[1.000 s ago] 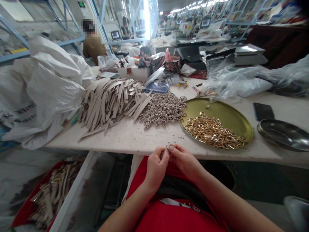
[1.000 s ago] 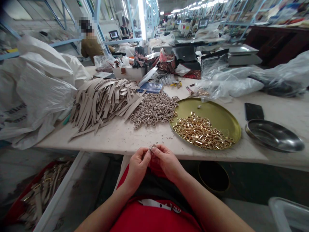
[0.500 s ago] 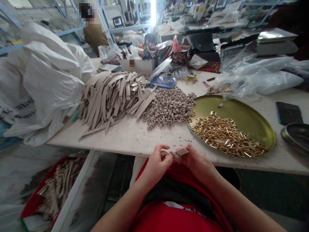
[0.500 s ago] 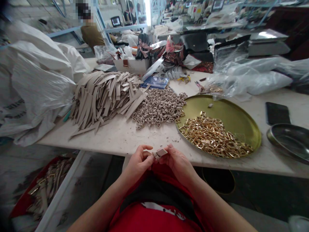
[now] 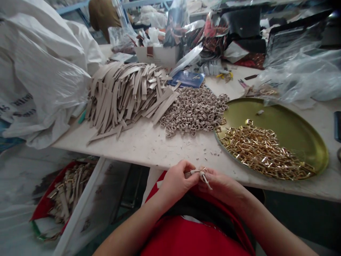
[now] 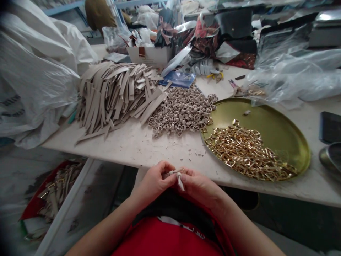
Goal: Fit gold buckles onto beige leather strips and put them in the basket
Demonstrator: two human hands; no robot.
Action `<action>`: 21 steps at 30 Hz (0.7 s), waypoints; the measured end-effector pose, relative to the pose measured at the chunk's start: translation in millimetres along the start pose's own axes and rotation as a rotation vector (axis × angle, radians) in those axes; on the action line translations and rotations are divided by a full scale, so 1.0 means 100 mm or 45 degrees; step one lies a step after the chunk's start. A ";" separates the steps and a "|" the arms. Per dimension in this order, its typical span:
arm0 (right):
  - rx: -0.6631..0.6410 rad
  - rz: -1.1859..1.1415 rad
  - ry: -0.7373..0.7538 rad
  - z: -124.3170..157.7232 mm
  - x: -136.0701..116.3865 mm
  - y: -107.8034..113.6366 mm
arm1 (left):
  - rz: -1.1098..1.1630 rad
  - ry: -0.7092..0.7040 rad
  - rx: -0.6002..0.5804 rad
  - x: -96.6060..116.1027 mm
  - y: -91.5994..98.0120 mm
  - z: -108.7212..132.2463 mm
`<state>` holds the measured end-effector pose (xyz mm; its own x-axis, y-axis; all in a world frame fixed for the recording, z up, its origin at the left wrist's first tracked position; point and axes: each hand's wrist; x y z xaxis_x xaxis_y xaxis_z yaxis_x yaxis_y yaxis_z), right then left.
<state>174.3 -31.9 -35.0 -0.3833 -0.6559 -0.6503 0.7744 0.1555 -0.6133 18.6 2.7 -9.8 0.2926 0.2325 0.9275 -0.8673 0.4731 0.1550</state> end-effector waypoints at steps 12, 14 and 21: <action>0.695 0.643 0.494 0.20 0.09 -0.20 | 0.488 0.044 -0.199 0.07 0.04 0.39; 0.779 0.834 0.578 0.22 0.11 -0.20 | 0.471 0.025 -0.201 0.04 0.02 0.42; 0.502 1.285 0.479 0.36 0.18 -0.22 | 0.414 -0.007 -0.286 -0.09 -0.03 0.51</action>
Point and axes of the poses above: each hand's wrist, its own z-axis away from the middle knuckle, its own y-axis out of the back of the hand, x = y × z, and after that the axes turned 12 degrees about z, right-handed
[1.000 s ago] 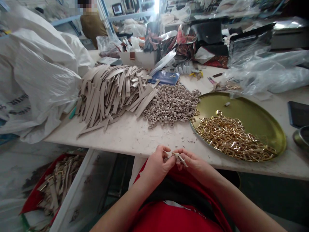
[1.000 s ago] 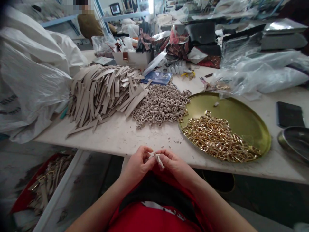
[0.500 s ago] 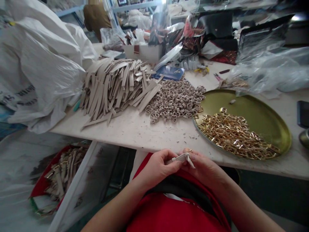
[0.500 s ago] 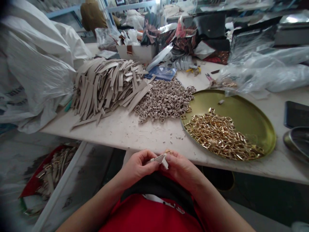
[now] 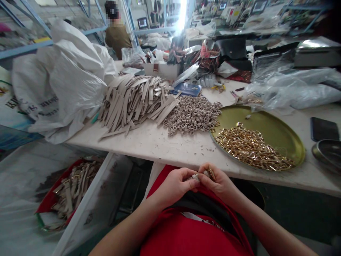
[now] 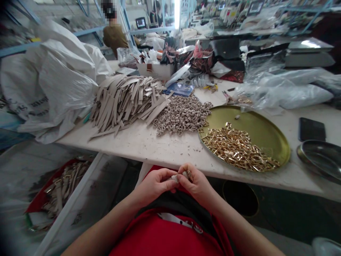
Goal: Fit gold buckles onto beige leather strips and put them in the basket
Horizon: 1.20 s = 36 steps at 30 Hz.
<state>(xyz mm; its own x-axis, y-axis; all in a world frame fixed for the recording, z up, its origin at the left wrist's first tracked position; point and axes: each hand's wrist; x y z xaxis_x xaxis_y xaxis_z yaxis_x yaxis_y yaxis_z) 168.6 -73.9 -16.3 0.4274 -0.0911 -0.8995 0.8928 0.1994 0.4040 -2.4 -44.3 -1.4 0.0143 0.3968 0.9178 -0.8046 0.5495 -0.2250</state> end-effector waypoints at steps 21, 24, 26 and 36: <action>-0.247 0.186 0.124 0.03 0.04 0.04 | -0.231 -0.036 -0.099 -0.06 -0.07 0.00; -0.178 -0.018 0.041 -0.04 0.12 -0.03 | -0.196 0.006 -0.079 -0.05 -0.02 -0.05; -0.075 -0.025 0.047 -0.07 0.18 -0.06 | -0.159 0.145 -0.098 -0.03 0.04 -0.08; -0.129 0.183 0.168 -0.08 0.21 0.07 | -0.520 0.157 -0.139 0.00 0.07 -0.19</action>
Point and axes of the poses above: each hand's wrist, its own z-axis away from the middle knuckle, its own y-axis out of the back of the hand, x = y × z, and after that the axes turned 12 degrees about z, right-handed
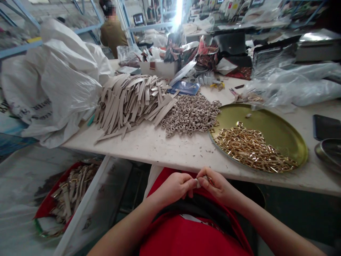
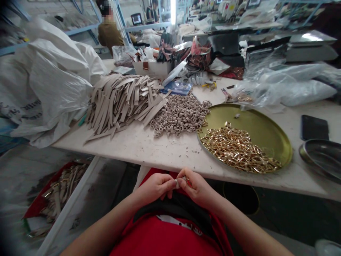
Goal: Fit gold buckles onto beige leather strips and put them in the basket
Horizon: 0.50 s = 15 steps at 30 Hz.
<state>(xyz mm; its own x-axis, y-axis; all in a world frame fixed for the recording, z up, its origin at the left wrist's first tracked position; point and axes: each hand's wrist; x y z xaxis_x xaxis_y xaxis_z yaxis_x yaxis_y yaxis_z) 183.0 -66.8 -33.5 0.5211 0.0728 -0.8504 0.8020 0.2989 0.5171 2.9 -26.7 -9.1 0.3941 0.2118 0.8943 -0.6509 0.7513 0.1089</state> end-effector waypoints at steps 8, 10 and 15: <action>0.365 -0.341 -0.224 -0.06 -0.01 -0.25 | -0.176 -0.145 0.041 0.03 0.03 -0.04; 0.386 -0.359 -0.231 -0.06 -0.03 -0.28 | -0.155 -0.112 0.081 0.01 0.01 -0.04; 0.335 -0.387 -0.215 0.00 0.00 -0.26 | -0.092 -0.090 0.119 -0.02 -0.01 -0.02</action>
Point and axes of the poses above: each hand's wrist, its own z-axis away from the middle knuckle, its own y-axis out of the back of the hand, x = y × z, and after that the axes turned 12 degrees about z, right-handed
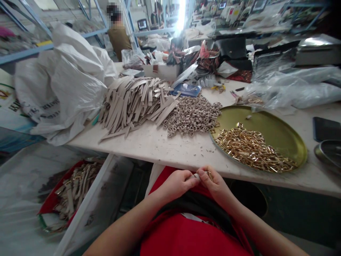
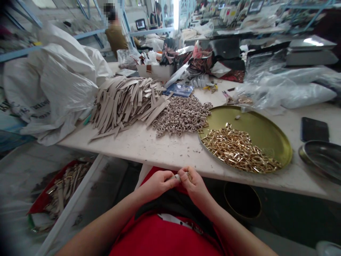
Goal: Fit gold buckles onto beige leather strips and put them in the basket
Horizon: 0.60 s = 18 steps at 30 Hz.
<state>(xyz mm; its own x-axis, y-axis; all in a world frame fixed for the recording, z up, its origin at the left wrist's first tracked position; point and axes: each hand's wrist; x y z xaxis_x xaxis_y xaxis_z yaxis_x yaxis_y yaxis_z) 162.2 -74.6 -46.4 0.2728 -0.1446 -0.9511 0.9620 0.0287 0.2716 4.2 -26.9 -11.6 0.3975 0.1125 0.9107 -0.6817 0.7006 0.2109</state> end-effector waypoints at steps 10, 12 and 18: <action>-0.202 0.179 0.208 0.01 -0.09 0.08 | -0.130 -0.127 -0.135 0.16 0.06 0.10; -0.063 0.239 0.180 -0.07 -0.10 0.02 | -0.261 -0.172 -0.088 0.17 0.11 0.06; 0.110 0.418 0.232 -0.66 -0.10 -0.05 | -0.677 -0.169 0.100 0.14 0.36 -0.34</action>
<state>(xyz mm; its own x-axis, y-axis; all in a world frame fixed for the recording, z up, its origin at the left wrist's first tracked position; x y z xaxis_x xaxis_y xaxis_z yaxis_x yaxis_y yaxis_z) 155.5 -8.4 -47.7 0.5713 0.0368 -0.8199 0.8206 -0.0407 0.5700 6.6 23.7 -3.1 0.6222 -0.3358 0.7072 -0.4535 0.5816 0.6753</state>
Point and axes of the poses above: each hand's wrist, its own z-axis away from the middle knuckle, its own y-axis out of the back of the hand, x = y × z, and after that the axes turned 12 degrees about z, right-handed
